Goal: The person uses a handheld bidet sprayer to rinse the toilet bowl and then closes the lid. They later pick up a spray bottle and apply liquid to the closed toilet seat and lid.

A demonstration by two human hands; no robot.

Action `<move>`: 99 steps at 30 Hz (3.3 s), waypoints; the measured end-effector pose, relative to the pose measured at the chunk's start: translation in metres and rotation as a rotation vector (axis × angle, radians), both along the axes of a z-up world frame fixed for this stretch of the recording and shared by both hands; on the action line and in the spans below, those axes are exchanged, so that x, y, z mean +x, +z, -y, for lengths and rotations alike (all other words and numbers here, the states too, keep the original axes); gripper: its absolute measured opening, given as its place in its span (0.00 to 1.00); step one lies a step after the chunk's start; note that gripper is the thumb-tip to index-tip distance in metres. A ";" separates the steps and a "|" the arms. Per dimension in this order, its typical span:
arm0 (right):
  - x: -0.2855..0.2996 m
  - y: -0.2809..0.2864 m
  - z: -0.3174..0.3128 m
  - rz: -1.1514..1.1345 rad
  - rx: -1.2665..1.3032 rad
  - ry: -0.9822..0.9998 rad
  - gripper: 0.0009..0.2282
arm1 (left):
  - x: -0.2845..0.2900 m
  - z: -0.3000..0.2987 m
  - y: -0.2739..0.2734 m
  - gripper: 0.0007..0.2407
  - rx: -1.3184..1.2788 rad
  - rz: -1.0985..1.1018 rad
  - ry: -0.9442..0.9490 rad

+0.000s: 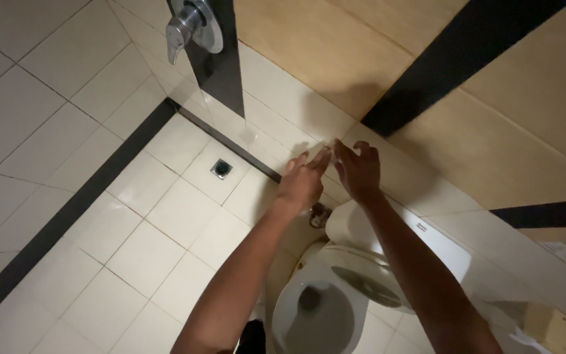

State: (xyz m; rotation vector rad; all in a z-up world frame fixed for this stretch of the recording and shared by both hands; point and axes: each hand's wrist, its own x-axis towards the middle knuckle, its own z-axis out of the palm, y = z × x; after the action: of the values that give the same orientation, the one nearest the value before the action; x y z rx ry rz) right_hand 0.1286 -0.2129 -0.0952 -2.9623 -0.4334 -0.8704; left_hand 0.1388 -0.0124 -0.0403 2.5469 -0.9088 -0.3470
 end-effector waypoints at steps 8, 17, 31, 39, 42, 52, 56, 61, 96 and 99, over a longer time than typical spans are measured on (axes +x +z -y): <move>0.010 0.014 -0.005 -0.073 -0.025 -0.045 0.23 | 0.005 -0.006 0.019 0.32 -0.045 -0.102 0.054; 0.009 -0.005 -0.007 -0.087 -0.097 -0.050 0.17 | 0.010 0.008 -0.048 0.36 -0.019 -0.025 0.001; 0.007 -0.044 0.009 -0.122 -0.164 -0.064 0.15 | 0.001 0.033 -0.053 0.38 0.077 0.035 0.034; -0.027 -0.038 -0.003 -0.163 -0.093 -0.069 0.32 | 0.005 0.046 -0.081 0.24 0.135 0.218 0.065; -0.022 -0.069 0.002 -0.117 -0.033 -0.082 0.29 | 0.003 0.047 -0.059 0.23 0.221 0.171 0.068; -0.023 -0.034 -0.007 -0.245 0.005 -0.110 0.29 | 0.004 0.056 -0.043 0.22 0.309 0.030 0.080; -0.027 -0.029 -0.010 -0.279 0.068 -0.146 0.33 | -0.001 0.055 -0.035 0.25 0.278 -0.022 0.094; -0.036 -0.007 -0.020 -0.381 0.178 -0.173 0.40 | 0.004 0.051 -0.038 0.37 0.303 -0.022 0.051; -0.324 -0.089 0.183 -0.302 0.067 -0.175 0.22 | -0.203 0.178 -0.113 0.27 0.356 0.053 -0.254; -0.327 -0.070 0.183 -0.378 0.168 -0.181 0.24 | -0.207 0.198 -0.116 0.25 0.432 -0.022 -0.255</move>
State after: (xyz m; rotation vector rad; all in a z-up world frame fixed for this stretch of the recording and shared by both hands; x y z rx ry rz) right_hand -0.1983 -0.3964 -0.1656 -2.9400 -0.0736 -0.3173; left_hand -0.0677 -0.2107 -0.1564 2.8013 -1.2706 -0.7142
